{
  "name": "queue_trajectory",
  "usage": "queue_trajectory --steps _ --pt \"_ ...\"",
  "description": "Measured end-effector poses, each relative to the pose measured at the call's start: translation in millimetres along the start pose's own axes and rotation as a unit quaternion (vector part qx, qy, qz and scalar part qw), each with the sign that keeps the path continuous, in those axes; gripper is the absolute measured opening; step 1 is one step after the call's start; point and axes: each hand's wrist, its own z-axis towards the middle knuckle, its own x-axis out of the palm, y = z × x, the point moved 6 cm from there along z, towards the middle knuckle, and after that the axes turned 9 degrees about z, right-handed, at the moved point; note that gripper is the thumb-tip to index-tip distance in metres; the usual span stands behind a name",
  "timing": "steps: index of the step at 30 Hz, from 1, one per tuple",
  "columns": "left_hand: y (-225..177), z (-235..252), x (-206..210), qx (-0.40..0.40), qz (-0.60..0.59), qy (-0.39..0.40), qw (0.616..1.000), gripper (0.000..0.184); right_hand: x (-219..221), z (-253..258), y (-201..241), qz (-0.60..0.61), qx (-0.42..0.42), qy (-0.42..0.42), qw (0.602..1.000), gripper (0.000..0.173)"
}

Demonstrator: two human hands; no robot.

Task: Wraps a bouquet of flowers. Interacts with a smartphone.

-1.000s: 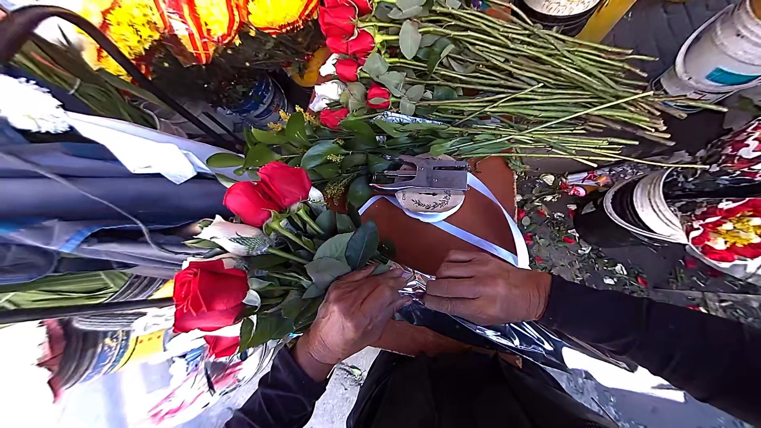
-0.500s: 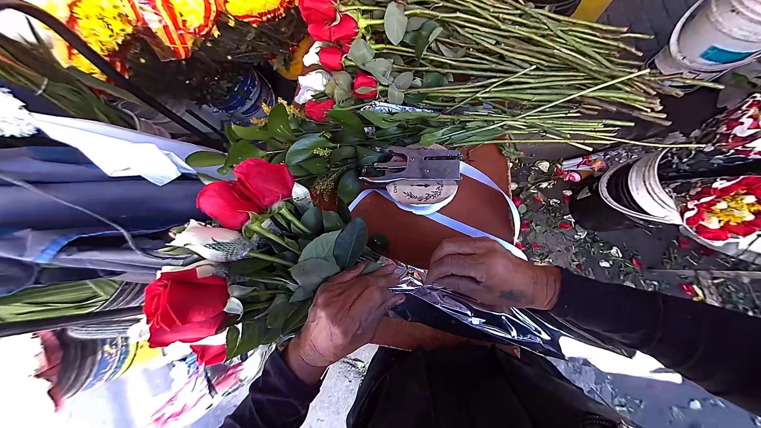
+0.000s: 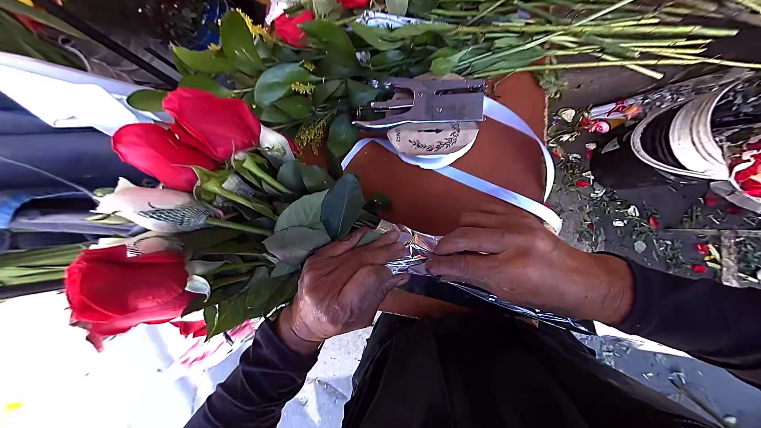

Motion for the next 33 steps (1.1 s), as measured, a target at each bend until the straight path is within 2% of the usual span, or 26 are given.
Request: queue_trajectory --steps 3,8,11,18,23,27,33 --pt "0.2 0.9 -0.1 -0.003 0.009 0.003 1.000 0.021 0.0 0.1 -0.5 0.032 0.033 0.002 0.999 0.021" --pt "1.5 2.7 0.7 -0.005 0.006 0.009 1.000 0.021 -2.9 -4.9 3.3 0.036 0.146 -0.009 0.989 0.021" --pt "1.8 3.1 1.0 -0.007 -0.001 0.009 1.000 0.022 1.1 -4.8 4.3 0.027 0.164 -0.037 0.985 0.018" --pt "3.1 7.0 1.4 -0.014 -0.008 0.020 1.000 0.021 5.6 -4.7 -8.6 0.134 0.262 -0.067 0.953 0.014" --pt "4.0 6.0 0.7 -0.018 -0.015 0.014 1.000 0.023 4.5 -12.0 -22.1 0.185 0.375 -0.112 0.901 0.007" --pt "5.2 8.1 1.9 -0.027 -0.010 0.019 0.999 0.022 3.6 -16.6 -25.6 0.199 0.400 -0.143 0.883 0.007" --pt "7.0 15.3 3.6 -0.066 0.013 0.029 0.997 0.022 -12.4 -29.6 -48.1 0.254 0.473 -0.267 0.800 0.011"
